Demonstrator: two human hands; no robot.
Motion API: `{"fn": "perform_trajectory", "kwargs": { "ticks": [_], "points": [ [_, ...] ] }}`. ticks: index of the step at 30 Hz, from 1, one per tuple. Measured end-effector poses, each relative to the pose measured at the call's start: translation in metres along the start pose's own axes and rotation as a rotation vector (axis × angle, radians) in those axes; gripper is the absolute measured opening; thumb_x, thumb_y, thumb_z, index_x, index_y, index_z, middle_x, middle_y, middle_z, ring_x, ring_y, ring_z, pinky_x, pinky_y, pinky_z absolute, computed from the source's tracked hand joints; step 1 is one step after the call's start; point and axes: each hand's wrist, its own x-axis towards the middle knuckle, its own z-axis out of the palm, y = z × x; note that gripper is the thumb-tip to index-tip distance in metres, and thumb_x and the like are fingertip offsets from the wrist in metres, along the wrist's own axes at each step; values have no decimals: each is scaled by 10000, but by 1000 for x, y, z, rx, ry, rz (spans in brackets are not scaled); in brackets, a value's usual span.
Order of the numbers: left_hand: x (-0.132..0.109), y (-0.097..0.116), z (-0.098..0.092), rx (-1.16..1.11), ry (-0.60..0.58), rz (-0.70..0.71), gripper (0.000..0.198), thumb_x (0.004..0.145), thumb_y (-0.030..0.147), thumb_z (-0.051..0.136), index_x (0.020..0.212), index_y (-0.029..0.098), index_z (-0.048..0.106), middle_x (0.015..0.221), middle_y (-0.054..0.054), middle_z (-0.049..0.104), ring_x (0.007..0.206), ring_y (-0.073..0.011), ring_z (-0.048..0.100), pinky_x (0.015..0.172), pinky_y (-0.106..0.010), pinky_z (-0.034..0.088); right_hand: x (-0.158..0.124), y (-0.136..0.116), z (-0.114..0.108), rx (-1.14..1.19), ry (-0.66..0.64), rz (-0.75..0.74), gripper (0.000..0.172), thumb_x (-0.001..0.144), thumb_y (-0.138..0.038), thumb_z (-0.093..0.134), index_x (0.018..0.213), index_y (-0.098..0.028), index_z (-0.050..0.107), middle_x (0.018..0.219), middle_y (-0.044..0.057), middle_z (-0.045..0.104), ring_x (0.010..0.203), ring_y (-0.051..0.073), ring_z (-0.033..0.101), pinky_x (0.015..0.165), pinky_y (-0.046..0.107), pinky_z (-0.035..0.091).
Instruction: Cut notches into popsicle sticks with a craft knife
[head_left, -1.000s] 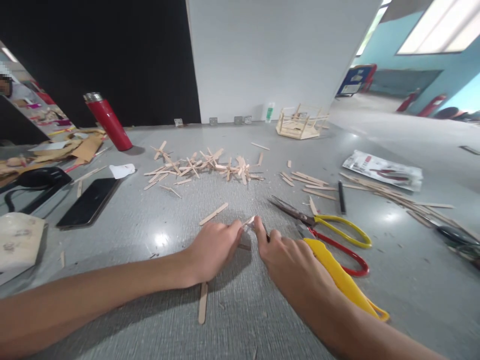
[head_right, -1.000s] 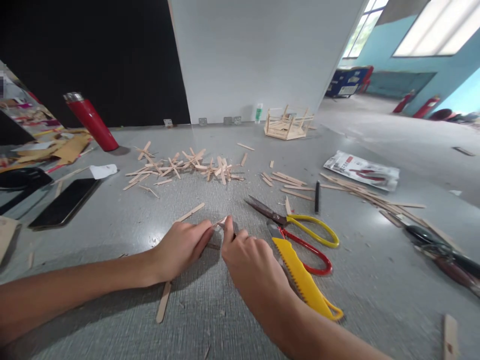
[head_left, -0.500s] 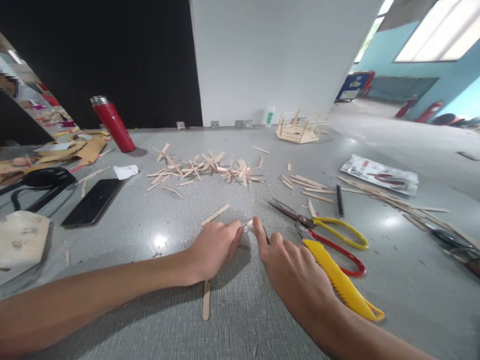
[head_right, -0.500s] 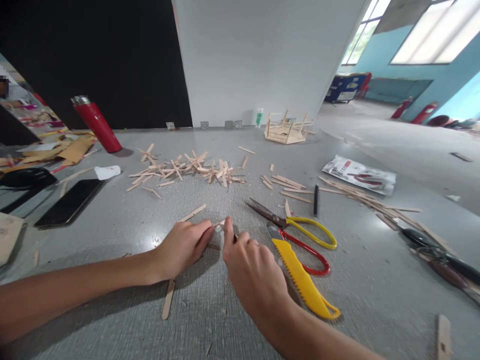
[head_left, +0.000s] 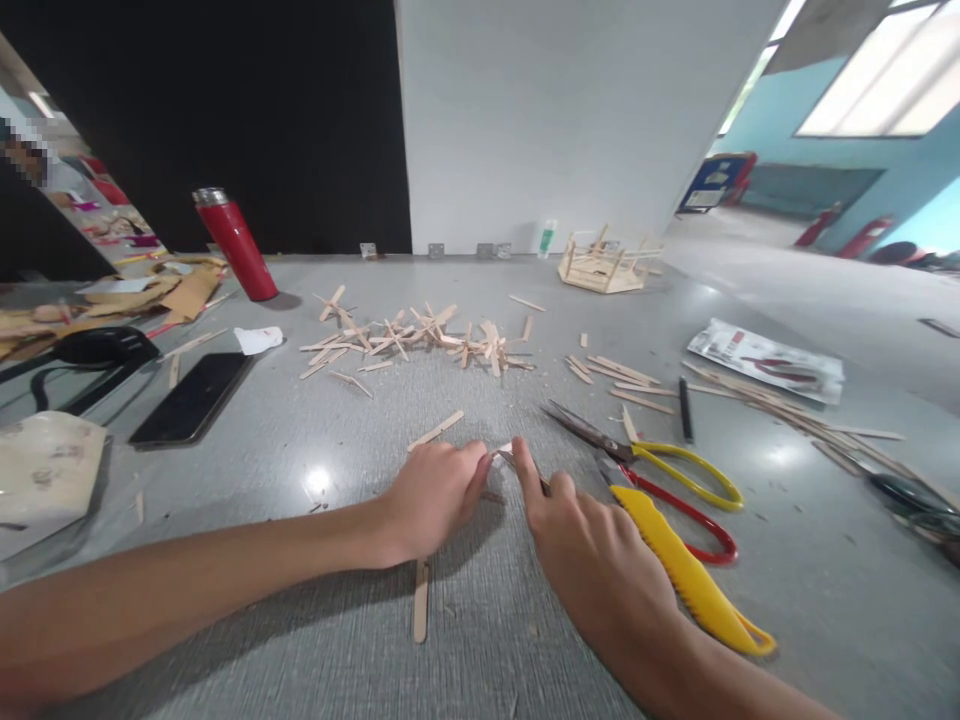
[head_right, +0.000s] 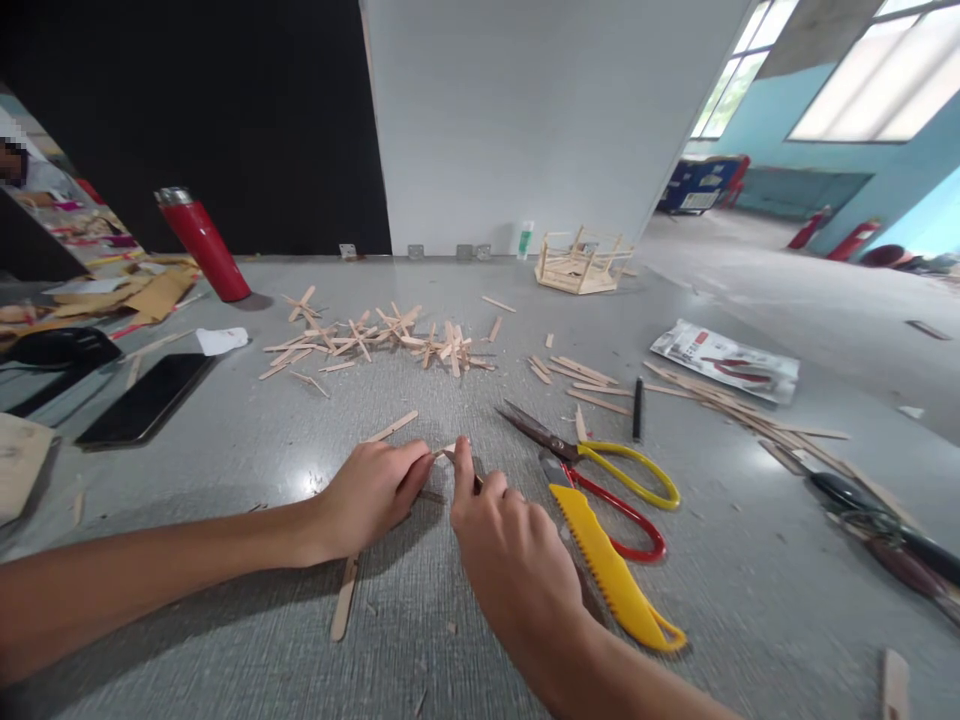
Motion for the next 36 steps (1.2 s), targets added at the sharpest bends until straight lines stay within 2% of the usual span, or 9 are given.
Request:
{"fn": "perform_trajectory", "kwargs": {
  "ticks": [7,16,24,32,36],
  "points": [
    [2,-1,2,2,18,-17,415,1083,316,286,776,205,543,611,11,552,517,-168,474,547,-313,291,2,0,-6,-80,-86,12,645,909,-29,505,1537,-173,467,745,40,665,582,147,661,519,230,462],
    [1,-4,3,-18,22,-3,412,1085,317,293,762,208,524,600,20,533,511,-158,463,552,-305,275,7,2,-7,-103,-166,8,688,897,-6,507,1561,-167,429,766,45,682,562,140,660,509,233,471],
    [1,-4,5,-27,28,13,410,1086,323,290,760,210,512,591,27,488,506,-153,429,551,-305,250,8,0,-11,-90,-172,14,625,938,-40,484,1552,-147,443,753,63,679,589,154,677,519,228,475],
    [0,-6,4,-35,1,58,385,1090,313,294,789,212,513,601,36,489,508,-146,432,551,-308,292,11,4,-9,-34,-178,-14,613,909,-10,482,1513,-118,486,771,67,691,626,178,696,557,257,509],
    [-2,-2,4,-11,26,20,378,1091,293,288,807,209,523,609,25,509,509,-156,454,546,-314,296,8,2,-12,-12,-170,-9,574,954,-87,479,1527,-120,459,789,76,699,641,179,697,574,260,515]
  ]
}}
